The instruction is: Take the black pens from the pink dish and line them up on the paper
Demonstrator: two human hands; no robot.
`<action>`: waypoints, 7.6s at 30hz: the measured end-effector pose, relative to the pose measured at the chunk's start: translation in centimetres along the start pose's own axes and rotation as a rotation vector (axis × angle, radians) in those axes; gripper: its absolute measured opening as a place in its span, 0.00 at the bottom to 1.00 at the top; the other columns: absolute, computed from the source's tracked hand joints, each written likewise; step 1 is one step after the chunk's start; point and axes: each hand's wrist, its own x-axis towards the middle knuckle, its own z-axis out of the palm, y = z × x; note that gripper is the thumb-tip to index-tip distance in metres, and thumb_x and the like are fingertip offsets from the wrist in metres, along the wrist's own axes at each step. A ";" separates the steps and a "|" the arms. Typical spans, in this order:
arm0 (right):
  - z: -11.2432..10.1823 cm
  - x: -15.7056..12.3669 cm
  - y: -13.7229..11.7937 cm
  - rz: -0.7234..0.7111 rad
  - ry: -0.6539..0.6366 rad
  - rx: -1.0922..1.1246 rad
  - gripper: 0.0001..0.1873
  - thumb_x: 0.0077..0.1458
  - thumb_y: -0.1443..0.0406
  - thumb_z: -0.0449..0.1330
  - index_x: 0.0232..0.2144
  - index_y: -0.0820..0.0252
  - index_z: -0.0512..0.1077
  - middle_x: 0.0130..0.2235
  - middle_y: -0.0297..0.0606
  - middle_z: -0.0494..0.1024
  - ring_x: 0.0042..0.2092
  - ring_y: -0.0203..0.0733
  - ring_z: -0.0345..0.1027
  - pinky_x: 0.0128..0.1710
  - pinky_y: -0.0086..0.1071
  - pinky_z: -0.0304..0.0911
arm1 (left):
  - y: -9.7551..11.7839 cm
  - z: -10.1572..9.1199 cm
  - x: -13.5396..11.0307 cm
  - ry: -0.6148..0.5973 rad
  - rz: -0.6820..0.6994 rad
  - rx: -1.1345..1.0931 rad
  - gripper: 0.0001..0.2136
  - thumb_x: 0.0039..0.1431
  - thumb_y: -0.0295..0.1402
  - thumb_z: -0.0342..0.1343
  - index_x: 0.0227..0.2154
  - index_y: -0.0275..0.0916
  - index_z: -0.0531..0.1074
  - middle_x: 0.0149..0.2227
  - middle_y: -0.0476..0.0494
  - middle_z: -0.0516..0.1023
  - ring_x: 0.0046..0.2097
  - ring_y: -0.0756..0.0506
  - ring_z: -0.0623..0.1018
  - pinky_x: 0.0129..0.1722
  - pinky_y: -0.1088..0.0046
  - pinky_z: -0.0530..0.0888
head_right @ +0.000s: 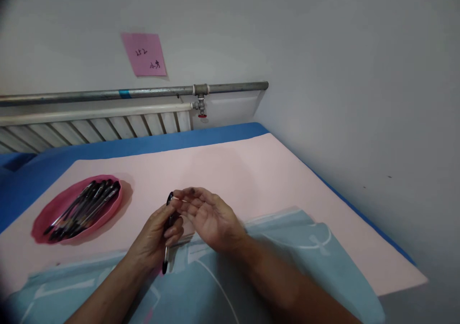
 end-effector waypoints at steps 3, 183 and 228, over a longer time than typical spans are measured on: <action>-0.5 0.3 0.0 0.028 0.020 -0.049 0.14 0.48 0.57 0.59 0.35 0.58 0.72 0.45 0.41 0.74 0.49 0.48 0.65 0.55 0.47 0.49 | -0.1 -0.3 0.3 0.037 -0.006 0.043 0.15 0.47 0.44 0.57 0.26 0.37 0.63 0.16 0.59 0.57 0.14 0.59 0.51 0.10 0.86 0.50; -0.7 0.7 3.6 0.239 0.126 -0.945 0.18 0.45 0.57 0.56 0.38 0.59 0.65 0.20 0.27 0.65 0.20 0.33 0.57 0.23 0.29 0.53 | 1.5 -1.4 1.0 -0.001 0.202 0.091 0.14 0.47 0.36 0.59 0.36 0.33 0.73 0.27 0.43 0.74 0.28 0.49 0.72 0.28 0.74 0.65; -0.8 -0.3 2.9 0.233 -0.227 -1.572 0.07 0.52 0.64 0.50 0.30 0.58 0.67 0.28 0.33 0.68 0.30 0.35 0.58 0.29 0.27 0.55 | 12.5 -18.0 0.6 1.121 0.043 1.651 0.21 0.54 0.43 0.45 0.46 0.35 0.69 0.45 0.32 0.75 0.47 0.36 0.73 0.41 0.64 0.68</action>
